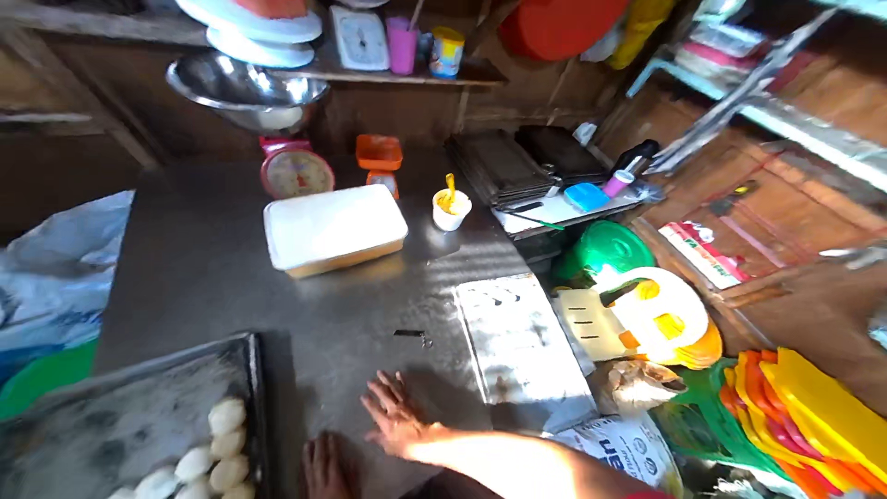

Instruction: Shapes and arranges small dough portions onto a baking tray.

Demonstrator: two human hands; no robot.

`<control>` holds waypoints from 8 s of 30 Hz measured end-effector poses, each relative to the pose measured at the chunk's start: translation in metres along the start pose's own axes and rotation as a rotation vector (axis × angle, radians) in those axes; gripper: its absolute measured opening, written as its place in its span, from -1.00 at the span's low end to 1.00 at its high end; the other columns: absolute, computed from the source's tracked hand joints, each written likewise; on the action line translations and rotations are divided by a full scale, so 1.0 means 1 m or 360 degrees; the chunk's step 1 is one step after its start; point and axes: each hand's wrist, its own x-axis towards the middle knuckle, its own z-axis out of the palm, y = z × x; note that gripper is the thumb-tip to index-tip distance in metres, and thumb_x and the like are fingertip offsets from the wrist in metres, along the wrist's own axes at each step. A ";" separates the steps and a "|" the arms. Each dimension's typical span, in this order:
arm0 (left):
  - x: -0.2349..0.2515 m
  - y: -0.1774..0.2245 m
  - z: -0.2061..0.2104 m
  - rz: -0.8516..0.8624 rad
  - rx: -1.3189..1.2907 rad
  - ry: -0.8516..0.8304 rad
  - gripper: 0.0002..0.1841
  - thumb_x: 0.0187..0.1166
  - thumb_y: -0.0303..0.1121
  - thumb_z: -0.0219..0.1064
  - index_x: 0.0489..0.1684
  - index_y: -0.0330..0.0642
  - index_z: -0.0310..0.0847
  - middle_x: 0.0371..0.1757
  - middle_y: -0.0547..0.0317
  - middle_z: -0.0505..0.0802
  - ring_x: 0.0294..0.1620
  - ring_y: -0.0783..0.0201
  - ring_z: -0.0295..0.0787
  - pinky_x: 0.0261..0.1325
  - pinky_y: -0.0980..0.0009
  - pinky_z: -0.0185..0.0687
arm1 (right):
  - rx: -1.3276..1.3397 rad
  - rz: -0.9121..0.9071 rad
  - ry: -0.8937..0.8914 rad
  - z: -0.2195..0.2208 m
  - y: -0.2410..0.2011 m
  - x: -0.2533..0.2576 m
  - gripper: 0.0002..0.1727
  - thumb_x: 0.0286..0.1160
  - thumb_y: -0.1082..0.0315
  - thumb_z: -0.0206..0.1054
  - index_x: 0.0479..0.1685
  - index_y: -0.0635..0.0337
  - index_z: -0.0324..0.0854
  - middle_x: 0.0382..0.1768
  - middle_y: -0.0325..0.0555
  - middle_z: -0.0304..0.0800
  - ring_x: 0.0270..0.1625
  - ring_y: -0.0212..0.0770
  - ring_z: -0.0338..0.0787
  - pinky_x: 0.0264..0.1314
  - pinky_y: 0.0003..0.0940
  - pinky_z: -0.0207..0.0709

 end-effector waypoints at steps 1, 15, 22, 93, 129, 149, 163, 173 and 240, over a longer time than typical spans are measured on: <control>-0.003 -0.006 0.009 0.0003 0.0089 -0.0003 -0.26 0.78 0.08 -0.08 0.88 -0.18 0.06 0.90 -0.09 0.13 0.94 -0.15 -0.18 0.86 -0.18 -0.01 | -0.0070 -0.0043 0.0102 0.011 -0.003 0.014 -0.18 0.60 -0.28 0.22 0.80 -0.10 0.30 0.86 -0.06 0.15 0.95 0.02 -0.09 0.95 0.26 -0.25; -0.007 -0.016 0.015 -0.0178 0.0086 -0.0082 -0.33 0.81 0.02 -0.04 0.89 -0.02 0.10 0.94 0.18 0.07 0.97 0.13 -0.30 0.93 -0.11 -0.22 | -0.0189 -0.0283 -0.0131 0.051 -0.006 -0.099 0.00 0.68 -0.35 -0.11 0.81 0.38 0.14 0.81 0.33 0.12 0.88 0.20 0.09 0.90 0.25 -0.05; -0.007 -0.016 0.016 -0.0145 0.0199 -0.0116 -0.34 0.79 0.00 -0.05 0.88 -0.03 0.13 0.95 0.16 0.03 0.97 0.09 -0.31 0.94 -0.08 -0.26 | -0.0428 -0.0037 0.0167 0.060 0.025 0.129 0.05 0.65 -0.47 -0.27 0.90 0.20 -0.04 0.90 0.29 -0.19 0.94 0.26 -0.20 0.86 0.48 -0.34; 0.087 0.017 -0.004 -0.0363 -0.0650 -0.0266 -0.83 0.62 -0.44 0.35 0.01 -0.17 0.84 0.06 -0.02 0.79 -0.02 0.10 0.83 0.16 0.12 0.80 | -0.0011 -0.0363 -0.0285 -0.032 0.085 0.029 -0.60 0.45 0.53 0.26 0.15 -0.02 0.85 -0.14 0.09 0.70 -0.32 0.01 0.76 -0.35 -0.03 0.66; 0.255 0.437 0.111 0.0033 -0.1267 -0.1270 -0.70 0.63 -0.39 0.39 0.28 -0.23 0.64 0.04 0.01 0.87 -0.12 0.20 0.87 0.00 0.21 0.85 | 0.1109 0.1138 0.0942 -0.167 0.377 -0.133 -0.61 0.49 0.42 0.43 0.31 0.21 0.67 0.23 -0.01 0.79 0.19 -0.21 0.81 0.28 -0.21 0.72; 0.349 0.400 0.148 0.0179 0.0205 -0.0621 -0.69 0.74 -0.03 0.16 0.01 0.15 0.85 0.02 0.23 0.87 0.26 0.05 0.68 0.37 -0.07 0.51 | 0.0421 0.1110 0.0759 -0.170 0.423 -0.110 -0.68 0.69 0.21 0.23 0.25 0.00 0.78 0.08 -0.08 0.86 0.02 -0.13 0.87 0.06 -0.06 0.77; 0.323 0.326 0.154 0.0344 -0.0077 -0.0641 -0.77 0.68 -0.22 0.26 -0.11 -0.03 0.86 -0.06 0.12 0.87 0.23 0.01 0.70 0.38 0.03 0.58 | 0.0352 0.1161 0.0294 -0.111 0.338 -0.045 -0.71 0.68 0.18 0.27 0.23 0.01 0.71 0.09 0.09 0.84 0.14 0.16 0.84 0.13 0.33 0.64; 0.197 0.112 -0.091 -0.0120 -0.0096 -0.0126 -0.62 0.65 -0.09 0.36 0.40 0.13 0.70 0.45 0.11 0.71 0.51 0.02 0.58 0.48 -0.02 0.55 | 0.0457 0.1014 0.0697 -0.140 0.136 -0.128 -0.68 0.70 0.32 0.25 0.10 0.45 0.74 -0.06 0.35 0.84 -0.09 0.10 0.87 0.12 0.03 0.74; -0.011 0.055 0.060 0.0555 -0.0028 -0.0498 -0.23 0.80 0.16 -0.14 0.92 -0.09 -0.03 0.94 -0.05 -0.01 0.97 0.02 -0.28 0.95 -0.04 -0.30 | -0.0415 -0.0434 0.0292 0.049 0.007 0.171 -0.34 0.81 -0.13 0.02 -0.47 0.24 0.67 -0.36 0.09 0.79 -0.12 0.14 0.79 0.04 0.13 0.53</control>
